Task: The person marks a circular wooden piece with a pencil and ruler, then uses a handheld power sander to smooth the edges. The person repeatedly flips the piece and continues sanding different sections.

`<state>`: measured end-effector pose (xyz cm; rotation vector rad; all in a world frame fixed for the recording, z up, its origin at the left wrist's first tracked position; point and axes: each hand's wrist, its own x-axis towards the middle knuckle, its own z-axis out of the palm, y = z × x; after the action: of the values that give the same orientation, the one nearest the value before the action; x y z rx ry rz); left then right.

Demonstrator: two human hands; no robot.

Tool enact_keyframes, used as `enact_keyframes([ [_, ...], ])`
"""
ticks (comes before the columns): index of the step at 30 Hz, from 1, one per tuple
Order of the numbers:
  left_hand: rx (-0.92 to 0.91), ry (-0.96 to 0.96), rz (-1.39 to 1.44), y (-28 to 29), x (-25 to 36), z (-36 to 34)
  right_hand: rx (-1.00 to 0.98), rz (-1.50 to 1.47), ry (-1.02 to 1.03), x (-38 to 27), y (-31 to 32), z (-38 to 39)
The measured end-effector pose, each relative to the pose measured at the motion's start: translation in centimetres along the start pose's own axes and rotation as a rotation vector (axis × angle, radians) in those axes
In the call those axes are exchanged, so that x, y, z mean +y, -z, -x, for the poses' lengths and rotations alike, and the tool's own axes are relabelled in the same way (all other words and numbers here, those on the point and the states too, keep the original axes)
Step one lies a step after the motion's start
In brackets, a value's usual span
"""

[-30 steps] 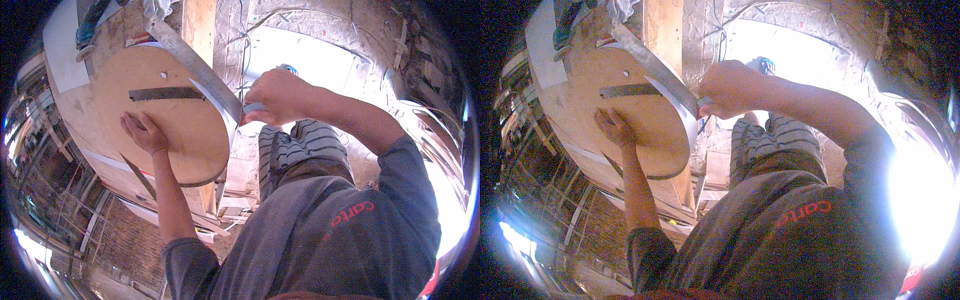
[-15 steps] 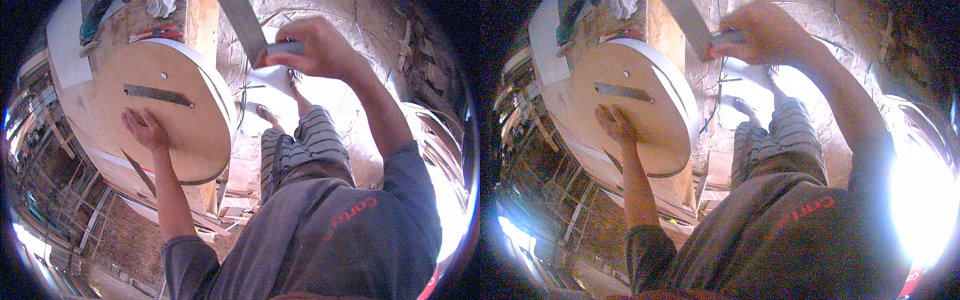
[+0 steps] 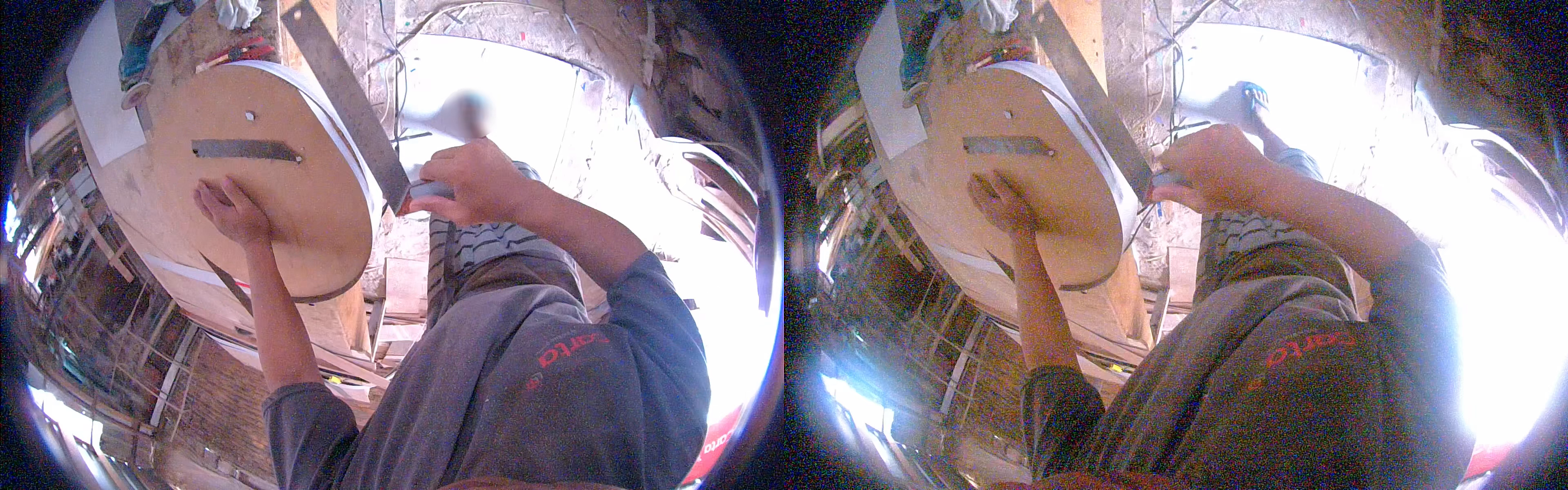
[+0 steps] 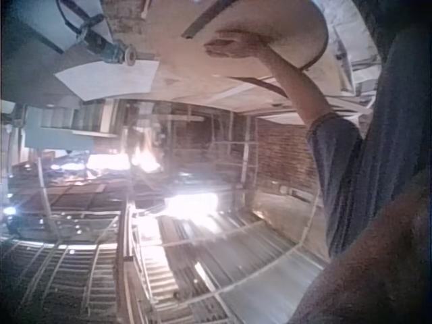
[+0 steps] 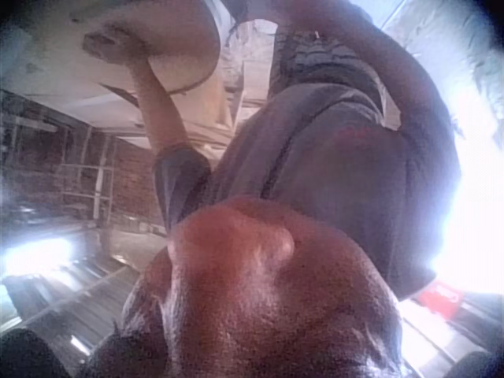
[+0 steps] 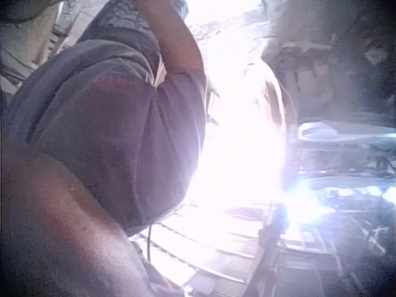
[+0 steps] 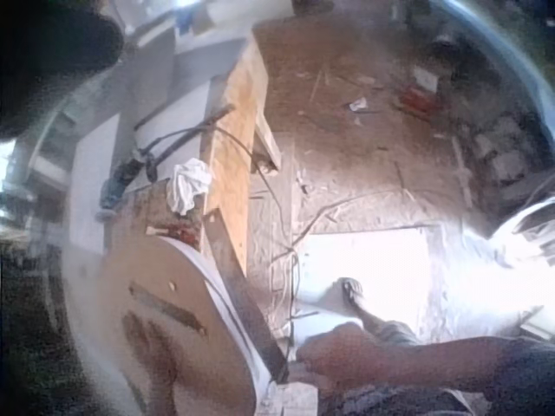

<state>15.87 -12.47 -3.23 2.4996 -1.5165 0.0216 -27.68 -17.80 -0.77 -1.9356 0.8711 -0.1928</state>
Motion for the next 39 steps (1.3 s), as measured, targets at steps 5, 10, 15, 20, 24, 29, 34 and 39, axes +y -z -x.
enact_keyframes([
  [5,0.012,-0.020,0.062,0.0,0.6,0.0,0.050,0.036,0.075,0.2,-1.1,0.6],
  [10,0.032,-0.025,0.048,-0.2,0.4,-0.2,-0.028,0.136,0.067,-0.1,0.1,0.6],
  [15,0.034,-0.053,0.030,-0.2,0.0,-0.5,-0.038,0.168,0.064,0.4,0.9,0.4],
  [20,0.049,-0.027,0.066,-0.2,0.9,-0.3,-0.105,0.212,0.068,0.4,2.3,-0.3],
  [24,0.026,-0.016,0.010,-0.2,0.4,-0.3,-0.150,0.151,0.078,0.5,2.9,-1.0],
  [29,0.033,-0.027,0.012,-0.4,0.1,-0.3,-0.074,0.106,0.176,0.7,2.2,-3.6],
  [34,0.040,0.012,0.026,-0.1,1.1,-0.4,-0.143,0.092,0.140,-0.1,0.2,-5.5],
  [39,0.034,-0.035,-0.021,-0.4,-0.3,0.0,-0.128,0.180,0.012,0.3,3.5,-4.4],
])
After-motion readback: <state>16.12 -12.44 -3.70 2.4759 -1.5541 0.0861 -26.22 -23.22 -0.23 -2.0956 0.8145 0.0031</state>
